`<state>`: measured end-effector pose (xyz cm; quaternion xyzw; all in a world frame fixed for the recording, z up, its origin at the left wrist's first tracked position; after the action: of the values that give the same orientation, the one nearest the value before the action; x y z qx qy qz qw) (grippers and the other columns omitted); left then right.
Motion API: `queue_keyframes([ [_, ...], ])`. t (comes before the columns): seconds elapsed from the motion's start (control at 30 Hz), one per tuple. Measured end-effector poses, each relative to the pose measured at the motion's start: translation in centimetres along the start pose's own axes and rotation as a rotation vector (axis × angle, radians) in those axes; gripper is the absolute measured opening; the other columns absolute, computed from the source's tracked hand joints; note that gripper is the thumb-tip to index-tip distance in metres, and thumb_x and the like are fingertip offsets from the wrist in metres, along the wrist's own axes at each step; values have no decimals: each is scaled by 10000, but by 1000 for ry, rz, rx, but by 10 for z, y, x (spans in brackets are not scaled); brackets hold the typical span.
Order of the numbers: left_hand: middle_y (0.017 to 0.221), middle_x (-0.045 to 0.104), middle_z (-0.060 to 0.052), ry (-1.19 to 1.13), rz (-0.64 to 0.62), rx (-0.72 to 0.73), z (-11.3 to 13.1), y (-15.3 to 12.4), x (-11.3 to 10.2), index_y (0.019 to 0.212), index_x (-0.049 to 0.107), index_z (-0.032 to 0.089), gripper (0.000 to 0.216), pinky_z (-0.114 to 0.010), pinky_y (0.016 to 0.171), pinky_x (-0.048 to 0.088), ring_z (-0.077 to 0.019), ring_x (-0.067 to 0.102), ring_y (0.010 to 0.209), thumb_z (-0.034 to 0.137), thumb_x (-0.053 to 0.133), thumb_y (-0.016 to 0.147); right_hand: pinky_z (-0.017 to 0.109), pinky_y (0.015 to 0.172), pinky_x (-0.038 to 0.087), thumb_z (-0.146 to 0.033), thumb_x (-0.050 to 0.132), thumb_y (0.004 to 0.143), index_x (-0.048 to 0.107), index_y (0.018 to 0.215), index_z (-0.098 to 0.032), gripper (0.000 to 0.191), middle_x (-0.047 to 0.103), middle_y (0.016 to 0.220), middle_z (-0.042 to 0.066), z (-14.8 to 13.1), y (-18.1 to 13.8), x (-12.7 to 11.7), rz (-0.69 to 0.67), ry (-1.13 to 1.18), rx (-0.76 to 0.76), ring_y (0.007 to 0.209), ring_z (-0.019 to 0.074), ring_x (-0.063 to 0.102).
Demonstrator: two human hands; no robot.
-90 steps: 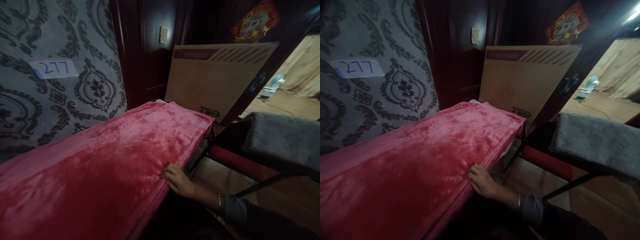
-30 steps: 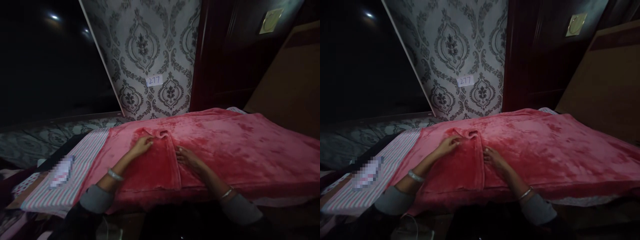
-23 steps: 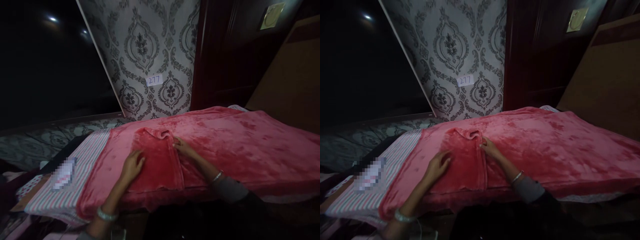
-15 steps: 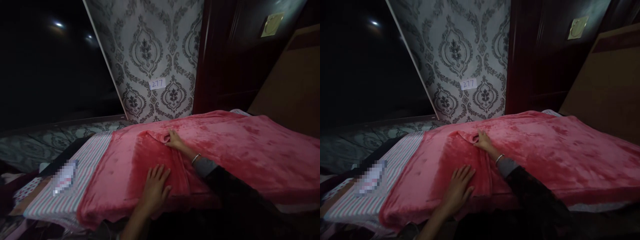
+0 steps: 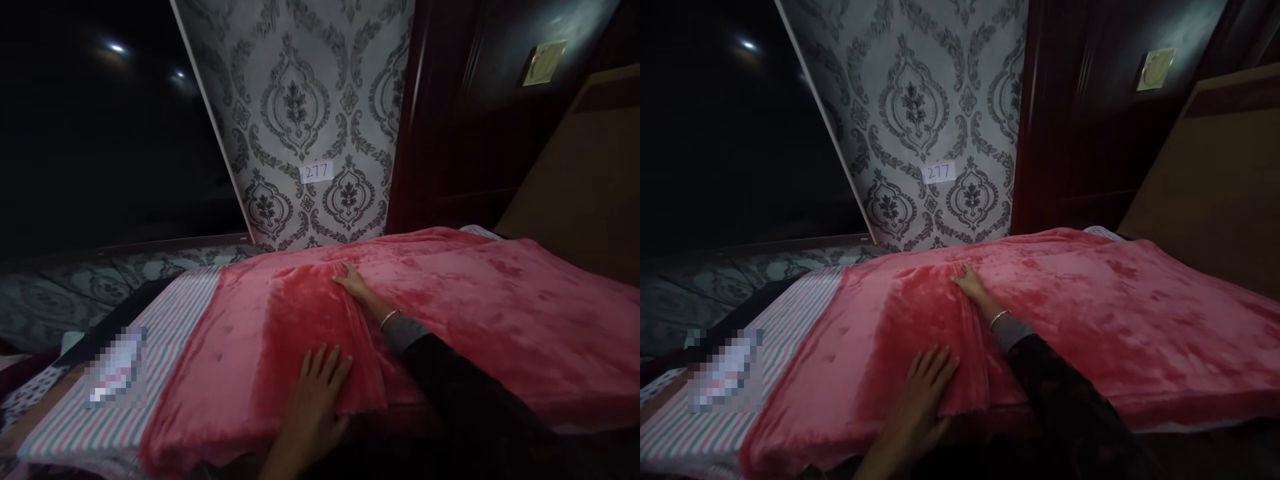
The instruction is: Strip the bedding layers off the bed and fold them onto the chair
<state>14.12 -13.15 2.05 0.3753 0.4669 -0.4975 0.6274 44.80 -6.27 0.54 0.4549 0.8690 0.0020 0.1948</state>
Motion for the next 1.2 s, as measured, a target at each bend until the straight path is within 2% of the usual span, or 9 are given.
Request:
queue_keyframes([
  [0.2,1594,428,-125,42,92,-66,22,12,1,1537,438,218,837,-617,1230,277,-374,325,1501,123,631,728,391,1128,430,-165,704,748,528,1455,-197,730,598,1423,83,0,3,2,-70,-27,-58,1272,224,581],
  [0.33,1463,584,-131,57,200,-86,22,18,1,1414,589,197,555,-594,1173,392,-348,486,1399,166,558,861,366,1132,420,-138,701,769,546,1439,-153,687,595,1421,114,-1,8,2,-68,-47,-69,1275,230,578],
  [0.47,1411,626,-137,26,264,-45,28,26,-5,1386,609,178,522,-556,1151,438,-314,537,1356,151,513,873,341,1065,485,-119,626,813,561,1424,-159,616,637,1358,106,-7,15,-6,-15,-78,-75,1215,217,617],
  [0.63,1504,529,-180,-27,120,-12,51,31,1,1436,566,165,646,-629,1191,342,-387,444,1426,155,618,793,371,1050,501,-106,578,807,569,1404,-186,602,664,1307,87,3,9,-31,45,-167,-40,1188,224,629],
  [0.73,1504,541,-142,-183,16,130,52,25,-4,1411,594,217,608,-609,1200,331,-363,439,1435,241,668,808,385,1009,525,-116,590,802,595,1358,-195,561,699,1230,89,10,2,-40,44,-234,-5,1118,231,659],
  [0.83,1367,670,-77,-423,43,190,23,30,-36,1317,670,253,401,-443,1136,454,-243,593,1298,324,515,954,410,1045,494,-136,597,818,565,1393,-163,577,657,1300,136,1,-3,-40,53,-293,-27,1194,261,618],
  [0.9,1301,711,-71,-470,148,95,-16,48,-68,1276,693,226,412,-405,1086,492,-220,651,1206,324,398,1005,422,1138,403,-159,602,835,527,1438,-139,608,553,1445,161,-15,-7,-34,44,-347,-118,1350,279,494],
  [1.03,1338,688,-85,-166,284,-220,-102,111,-124,1296,668,173,434,-394,1126,436,-225,612,1256,187,378,972,487,1229,233,-327,540,941,399,1550,-139,652,348,1616,145,-38,-23,-11,-98,-616,-337,1509,289,254],
  [1.2,1479,570,-136,-31,251,-448,-172,172,-133,1403,570,143,456,-400,1160,375,-249,495,1390,196,437,971,595,1211,179,-522,416,1003,338,1587,-137,704,226,1662,155,-19,-40,5,-238,-824,-222,1547,314,135],
])
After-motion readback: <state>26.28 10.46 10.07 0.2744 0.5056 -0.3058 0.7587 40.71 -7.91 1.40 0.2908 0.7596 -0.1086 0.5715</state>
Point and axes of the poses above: each hand's wrist, its own y-axis towards the middle knuckle, its own x-axis out of the palm, z = x × y, the point moved 4 cm from there along y, towards the middle knuckle
